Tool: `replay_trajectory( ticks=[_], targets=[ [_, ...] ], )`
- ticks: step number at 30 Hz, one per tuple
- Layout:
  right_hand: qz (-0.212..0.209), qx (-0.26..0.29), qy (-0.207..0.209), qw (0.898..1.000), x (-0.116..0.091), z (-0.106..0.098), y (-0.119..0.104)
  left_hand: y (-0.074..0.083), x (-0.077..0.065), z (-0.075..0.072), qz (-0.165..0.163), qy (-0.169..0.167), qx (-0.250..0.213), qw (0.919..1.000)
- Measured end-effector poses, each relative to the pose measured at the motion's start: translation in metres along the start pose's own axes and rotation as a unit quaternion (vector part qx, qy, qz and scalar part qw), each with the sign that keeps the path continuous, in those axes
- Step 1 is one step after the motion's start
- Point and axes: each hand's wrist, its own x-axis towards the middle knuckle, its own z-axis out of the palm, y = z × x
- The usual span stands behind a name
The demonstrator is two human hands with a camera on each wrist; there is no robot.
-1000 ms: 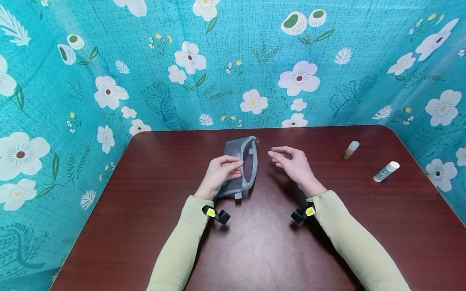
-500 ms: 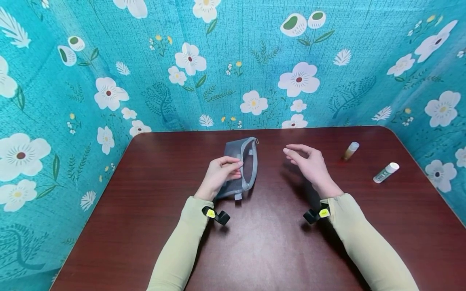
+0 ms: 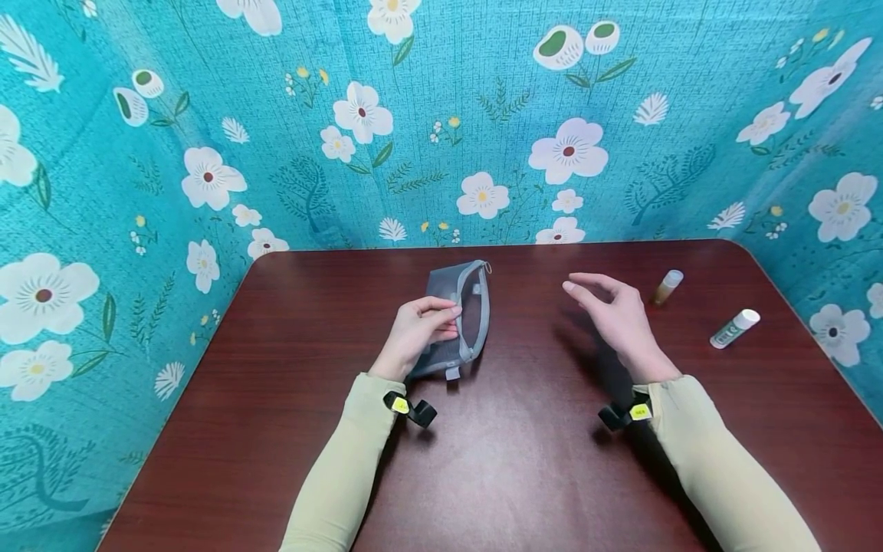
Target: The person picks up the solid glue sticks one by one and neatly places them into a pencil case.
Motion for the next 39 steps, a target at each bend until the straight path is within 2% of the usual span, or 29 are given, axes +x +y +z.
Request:
replay_trajectory(
  ticks=[10,24,31,39],
  targets=[
    [0.005,-0.007,0.014,1.000,-0.005,-0.017,0.010,-0.003,0.002,-0.001,0.002,0.000,0.000,1.0000],
    [0.014,-0.020,0.059,0.998,-0.009,-0.046,0.018,0.000,0.001,0.000,0.006,-0.001,-0.009,0.9999],
    [0.022,0.004,0.078,0.997,-0.011,-0.062,0.014,0.000,0.001,-0.002,0.004,-0.004,-0.005,1.0000],
    [0.007,0.045,0.114,0.992,-0.017,-0.083,0.009,0.000,0.002,-0.002,0.003,-0.005,-0.001,1.0000]
  ],
)
